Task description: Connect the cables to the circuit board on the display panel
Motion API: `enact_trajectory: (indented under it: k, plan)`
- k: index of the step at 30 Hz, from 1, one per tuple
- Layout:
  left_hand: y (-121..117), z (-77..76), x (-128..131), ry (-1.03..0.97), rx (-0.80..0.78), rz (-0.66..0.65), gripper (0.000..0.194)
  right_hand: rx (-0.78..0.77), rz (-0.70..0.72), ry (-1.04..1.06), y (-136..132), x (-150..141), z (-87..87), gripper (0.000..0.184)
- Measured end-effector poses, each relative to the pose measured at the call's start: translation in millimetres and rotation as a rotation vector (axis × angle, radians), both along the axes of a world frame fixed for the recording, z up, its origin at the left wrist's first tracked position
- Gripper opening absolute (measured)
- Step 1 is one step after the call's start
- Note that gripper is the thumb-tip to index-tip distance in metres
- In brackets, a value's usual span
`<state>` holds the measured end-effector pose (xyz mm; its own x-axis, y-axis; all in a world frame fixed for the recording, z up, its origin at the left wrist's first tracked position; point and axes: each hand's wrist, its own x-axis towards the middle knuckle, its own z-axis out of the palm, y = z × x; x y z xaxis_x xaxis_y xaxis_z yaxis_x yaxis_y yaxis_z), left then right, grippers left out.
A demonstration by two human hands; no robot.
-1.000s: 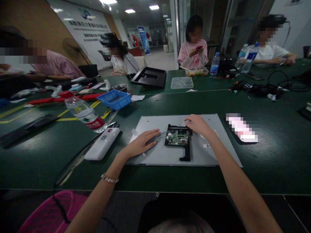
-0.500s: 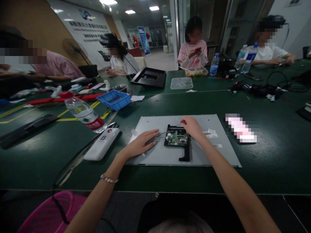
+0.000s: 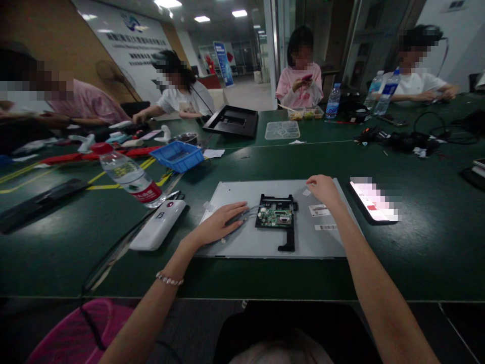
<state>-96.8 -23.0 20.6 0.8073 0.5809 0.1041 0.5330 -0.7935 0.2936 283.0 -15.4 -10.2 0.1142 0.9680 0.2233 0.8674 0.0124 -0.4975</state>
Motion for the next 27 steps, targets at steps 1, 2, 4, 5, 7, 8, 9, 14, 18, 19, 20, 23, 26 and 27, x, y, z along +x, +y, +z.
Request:
enact_trajectory:
  k: [1, 2, 4, 5, 7, 8, 9, 14, 18, 19, 20, 23, 26, 27]
  plan:
    - [0, 0.8, 0, -0.009, -0.006, -0.001, 0.042, 0.014, 0.006, -0.014, 1, -1, -0.6, 0.023]
    - [-1, 1.8, 0, -0.019, -0.015, 0.001, 0.04, 0.029, 0.014, -0.021, 1, -3, -0.6, 0.023]
    - [-1, 3.9, 1, -0.045, -0.028, 0.016, 0.037, 0.054, 0.054, -0.022, 2, -9, 0.9, 0.024]
    - [-1, 4.9, 1, -0.059, -0.032, 0.024, 0.036, 0.058, 0.089, -0.014, 2, -12, 2.2, 0.024]
    - [-1, 6.9, 1, -0.081, -0.036, 0.034, 0.032, 0.025, 0.169, 0.017, 0, -19, 5.9, 0.024]
    - [-1, 7.7, 2, -0.089, -0.037, 0.038, 0.031, -0.01, 0.208, 0.036, -1, -23, 8.2, 0.025]
    - [-1, 8.3, 2, -0.093, -0.038, 0.041, 0.03, -0.05, 0.243, 0.054, -3, -26, 10.7, 0.026]
    - [0, 9.1, 3, -0.101, -0.038, 0.055, 0.027, -0.157, 0.366, 0.064, -10, -38, 18.7, 0.023]
    - [1, 7.6, 3, -0.106, -0.023, 0.068, 0.026, -0.125, 0.316, 0.045, -7, -46, 12.1, 0.018]
    - [2, 7.1, 3, -0.106, -0.02, 0.069, 0.026, -0.106, 0.299, 0.045, -6, -47, 9.4, 0.018]
    - [2, 6.7, 2, -0.106, -0.017, 0.069, 0.026, -0.084, 0.284, 0.046, -5, -49, 7.0, 0.018]
    - [3, 5.8, 2, -0.098, -0.01, 0.062, 0.026, -0.034, 0.24, 0.024, -4, -51, 3.3, 0.019]
    - [3, 5.7, 2, -0.091, 0.003, 0.063, 0.026, -0.024, 0.22, -0.006, -6, -53, 6.6, 0.02]
    - [3, 5.7, 2, -0.09, 0.006, 0.065, 0.026, -0.02, 0.217, -0.012, -6, -53, 8.7, 0.02]
